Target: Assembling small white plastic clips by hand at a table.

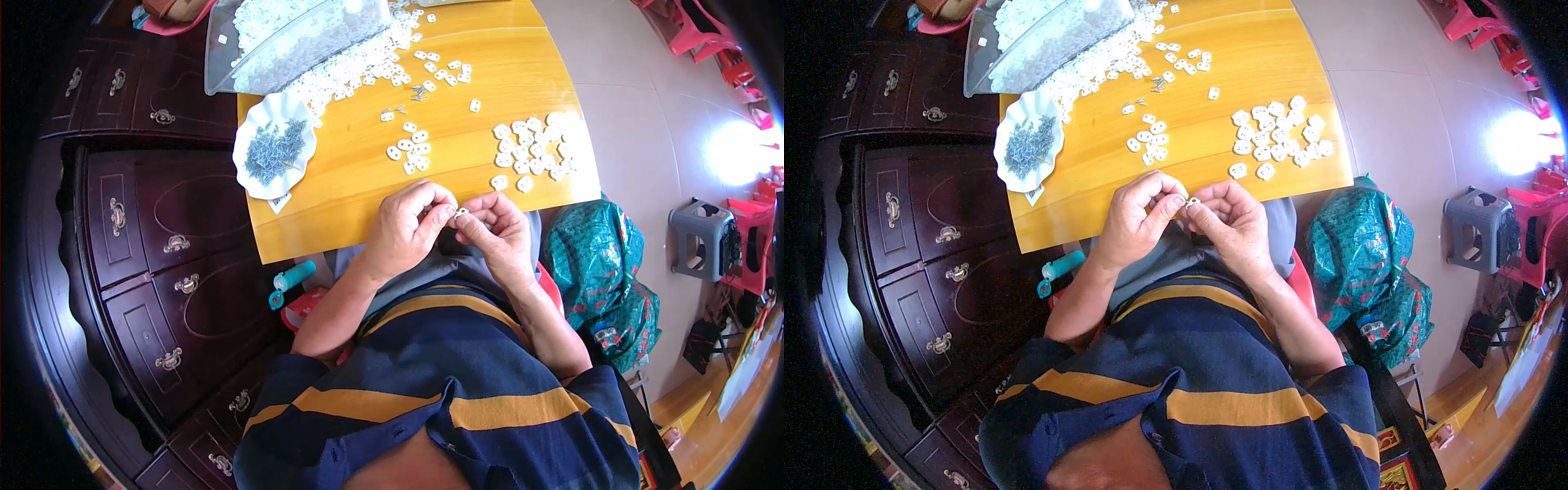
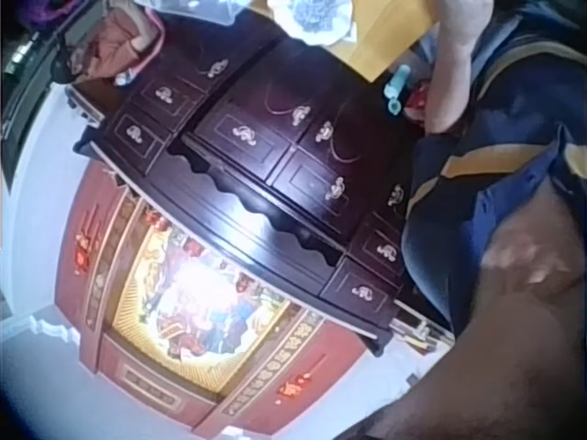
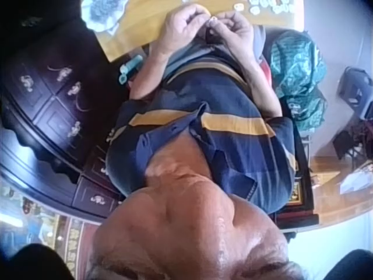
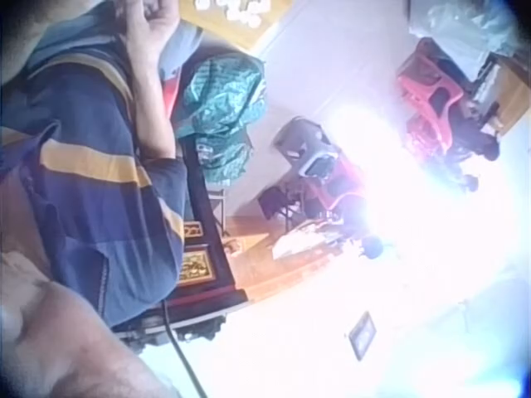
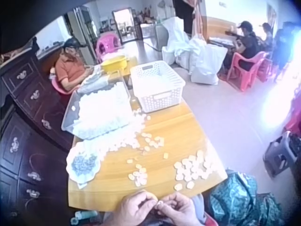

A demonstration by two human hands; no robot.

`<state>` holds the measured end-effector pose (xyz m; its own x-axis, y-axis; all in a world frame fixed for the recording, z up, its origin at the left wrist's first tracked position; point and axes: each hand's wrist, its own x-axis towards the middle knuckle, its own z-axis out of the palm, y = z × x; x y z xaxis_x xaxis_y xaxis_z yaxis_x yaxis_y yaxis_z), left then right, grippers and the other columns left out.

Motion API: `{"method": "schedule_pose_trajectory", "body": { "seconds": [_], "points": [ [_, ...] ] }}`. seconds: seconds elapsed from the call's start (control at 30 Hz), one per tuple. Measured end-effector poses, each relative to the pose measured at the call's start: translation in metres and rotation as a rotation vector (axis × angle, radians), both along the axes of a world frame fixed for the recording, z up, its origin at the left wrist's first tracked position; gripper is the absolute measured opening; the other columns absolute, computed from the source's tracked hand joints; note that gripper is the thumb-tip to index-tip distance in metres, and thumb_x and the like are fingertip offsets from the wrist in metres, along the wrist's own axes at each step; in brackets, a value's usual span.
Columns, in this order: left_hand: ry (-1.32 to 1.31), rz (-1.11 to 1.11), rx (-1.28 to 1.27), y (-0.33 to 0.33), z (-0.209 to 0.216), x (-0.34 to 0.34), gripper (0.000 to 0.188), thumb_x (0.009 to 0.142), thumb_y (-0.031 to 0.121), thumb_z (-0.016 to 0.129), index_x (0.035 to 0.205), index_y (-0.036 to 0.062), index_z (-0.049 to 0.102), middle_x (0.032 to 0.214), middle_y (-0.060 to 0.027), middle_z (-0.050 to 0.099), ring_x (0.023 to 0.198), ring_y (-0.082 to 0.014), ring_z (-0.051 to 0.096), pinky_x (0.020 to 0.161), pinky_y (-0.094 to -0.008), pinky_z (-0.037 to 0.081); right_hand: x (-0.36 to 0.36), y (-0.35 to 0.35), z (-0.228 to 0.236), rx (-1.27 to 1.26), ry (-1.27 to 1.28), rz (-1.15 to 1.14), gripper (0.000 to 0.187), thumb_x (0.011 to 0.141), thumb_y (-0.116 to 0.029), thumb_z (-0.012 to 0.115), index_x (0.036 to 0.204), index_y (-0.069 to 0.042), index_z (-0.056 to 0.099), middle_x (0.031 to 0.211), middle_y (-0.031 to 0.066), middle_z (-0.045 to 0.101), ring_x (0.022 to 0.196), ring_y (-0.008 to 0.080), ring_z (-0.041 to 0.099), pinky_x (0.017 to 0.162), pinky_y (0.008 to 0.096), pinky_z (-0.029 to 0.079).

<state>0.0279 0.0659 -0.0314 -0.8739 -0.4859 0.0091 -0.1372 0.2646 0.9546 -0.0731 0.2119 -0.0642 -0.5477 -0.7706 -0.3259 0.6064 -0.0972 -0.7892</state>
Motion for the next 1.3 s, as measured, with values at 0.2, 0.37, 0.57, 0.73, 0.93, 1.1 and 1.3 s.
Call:
{"method": "schedule_pose_trajectory", "body": {
  "seconds": [0.2, 0.37, 0.57, 0.73, 0.93, 1.1, 1.3],
  "points": [
    [-0.016, -0.008, -0.023, 0.001, 0.002, -0.001, 0.002, 0.092, 0.001, 0.065, 0.090, 0.0005, 0.063, 0.080, -0.0128, 0.065, 0.070, -0.0254, 0.065, 0.064, -0.0350, 0.051, -0.001, 0.002, -0.002, 0.004, 0.026, 0.000, 0.013, 0.096, -0.002, 0.069, 0.105, 0.002, 0.061, 0.087, 0.0076, 0.073, 0.075, 0.0100, 0.069, 0.070, 0.0208, 0.056],
    [-0.023, -0.006, 0.005, 0.003, -0.002, -0.002, 0.002, 0.092, 0.001, 0.065, 0.091, 0.0004, 0.063, 0.080, -0.0133, 0.066, 0.070, -0.0264, 0.065, 0.065, -0.0354, 0.051, -0.001, 0.003, -0.003, 0.023, 0.027, 0.002, 0.013, 0.096, -0.002, 0.070, 0.104, 0.001, 0.061, 0.086, 0.0068, 0.072, 0.074, 0.0092, 0.068, 0.068, 0.0202, 0.055],
    [-0.031, 0.007, 0.015, 0.006, -0.002, -0.003, 0.002, 0.091, 0.001, 0.065, 0.091, 0.0002, 0.063, 0.081, -0.0141, 0.066, 0.071, -0.0277, 0.065, 0.065, -0.0364, 0.051, 0.001, 0.002, 0.000, 0.042, 0.007, -0.009, 0.012, 0.095, -0.002, 0.070, 0.103, 0.002, 0.061, 0.085, 0.0059, 0.072, 0.073, 0.0085, 0.068, 0.067, 0.0197, 0.055],
    [-0.025, 0.015, 0.052, 0.004, -0.008, 0.001, 0.003, 0.092, 0.001, 0.066, 0.092, -0.0004, 0.064, 0.081, -0.0117, 0.068, 0.070, -0.0213, 0.065, 0.065, -0.0327, 0.051, 0.001, 0.001, -0.002, 0.025, 0.004, -0.009, 0.012, 0.096, -0.002, 0.069, 0.103, 0.002, 0.061, 0.086, 0.0059, 0.072, 0.074, 0.0086, 0.068, 0.068, 0.0201, 0.055],
    [0.028, 0.116, 0.231, -0.019, -0.005, 0.006, 0.016, 0.093, 0.002, 0.070, 0.109, -0.0012, 0.069, 0.083, 0.0000, 0.064, 0.069, -0.0032, 0.057, 0.061, -0.0214, 0.048, -0.003, 0.001, -0.002, 0.006, 0.019, -0.005, 0.011, 0.097, -0.004, 0.068, 0.106, -0.002, 0.061, 0.092, 0.0053, 0.073, 0.077, 0.0073, 0.066, 0.072, 0.0195, 0.054],
    [-0.086, 0.216, -0.370, -0.060, -0.004, 0.005, 0.017, 0.088, 0.003, 0.071, 0.105, 0.0015, 0.071, 0.083, -0.0059, 0.065, 0.063, -0.0129, 0.061, 0.061, -0.0273, 0.050, -0.003, 0.002, -0.003, 0.000, 0.012, -0.007, 0.011, 0.098, -0.004, 0.066, 0.107, -0.003, 0.060, 0.093, 0.0085, 0.074, 0.074, 0.0095, 0.067, 0.069, 0.0216, 0.053],
    [-0.186, 0.225, -0.575, -0.072, -0.012, 0.003, 0.014, 0.086, 0.010, 0.074, 0.099, 0.0053, 0.071, 0.089, -0.0094, 0.067, 0.068, -0.0237, 0.066, 0.064, -0.0357, 0.053, -0.003, 0.001, -0.003, 0.004, 0.008, 0.003, 0.010, 0.099, -0.004, 0.065, 0.107, -0.004, 0.060, 0.094, 0.0085, 0.073, 0.074, 0.0095, 0.066, 0.070, 0.0223, 0.053]
  ]
}}
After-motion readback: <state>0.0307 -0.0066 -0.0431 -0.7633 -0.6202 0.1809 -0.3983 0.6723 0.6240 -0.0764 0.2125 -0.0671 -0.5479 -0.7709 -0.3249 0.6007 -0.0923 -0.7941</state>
